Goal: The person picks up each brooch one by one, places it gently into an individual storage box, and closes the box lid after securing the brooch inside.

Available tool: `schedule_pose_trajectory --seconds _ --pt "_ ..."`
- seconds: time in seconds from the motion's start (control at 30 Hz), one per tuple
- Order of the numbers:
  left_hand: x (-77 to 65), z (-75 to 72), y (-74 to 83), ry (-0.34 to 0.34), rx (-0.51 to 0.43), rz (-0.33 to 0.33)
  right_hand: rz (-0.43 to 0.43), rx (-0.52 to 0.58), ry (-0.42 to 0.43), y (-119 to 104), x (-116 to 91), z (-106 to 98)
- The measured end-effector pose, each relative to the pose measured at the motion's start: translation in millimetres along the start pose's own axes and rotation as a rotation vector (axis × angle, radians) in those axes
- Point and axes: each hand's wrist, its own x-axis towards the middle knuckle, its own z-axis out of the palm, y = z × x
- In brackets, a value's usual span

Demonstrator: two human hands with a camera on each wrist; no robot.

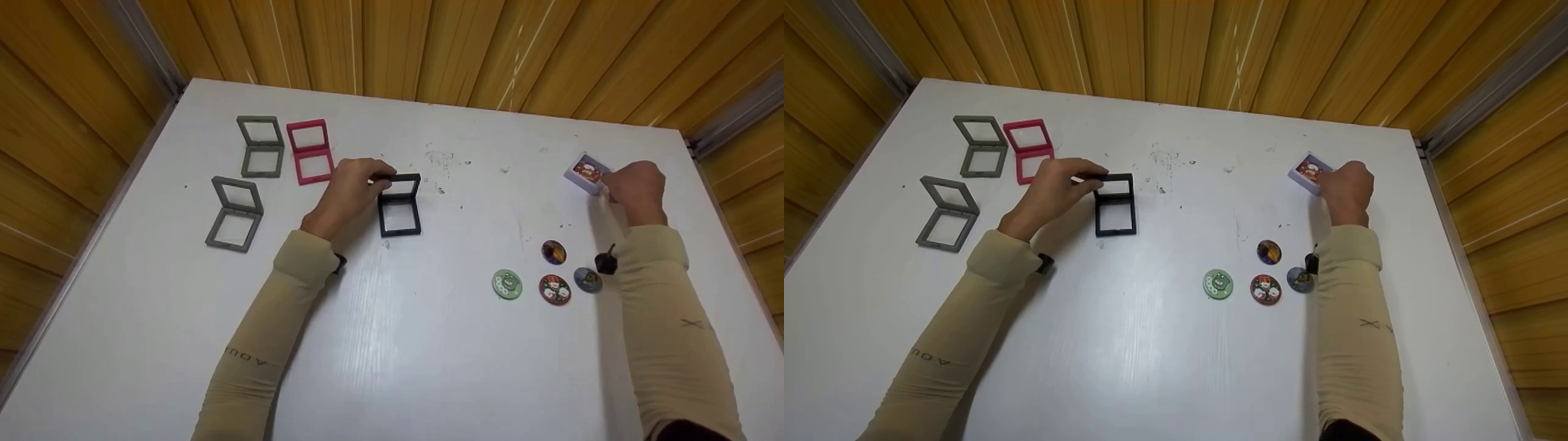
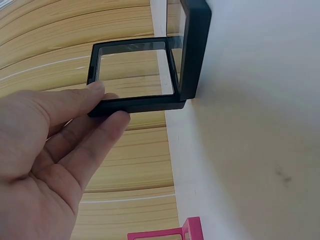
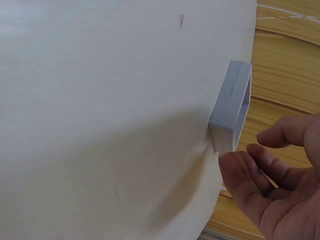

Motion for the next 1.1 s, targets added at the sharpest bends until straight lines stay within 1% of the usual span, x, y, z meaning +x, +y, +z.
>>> schedule_pose_trajectory --seconds 0.13,0.3,0.47,0.67,0.83,1.1 --pt "1.2 1.4 0.7 -0.003 -0.002 0.010 -0.026 -0.003 -0.071 1 -15 2" --pt "3.0 3.7 1.8 0.004 -0.016 0.026 -0.058 0.035 -0.108 3 -33 4" --pt "4.5 6.4 4.0 0.005 -0.030 0.032 -0.097 0.067 -0.204 4 -48 9" --pt "8.6 11.3 7.5 -0.014 -0.038 0.032 -0.144 0.003 -0.299 4 -65 21" --pt "11.4 14.5 10.6 -0.020 -0.040 0.030 -0.188 -0.041 -0.360 7 -75 28" --pt "14.9 19.5 14.9 -0.032 -0.038 0.031 -0.269 -0.102 -0.424 10 -88 34"
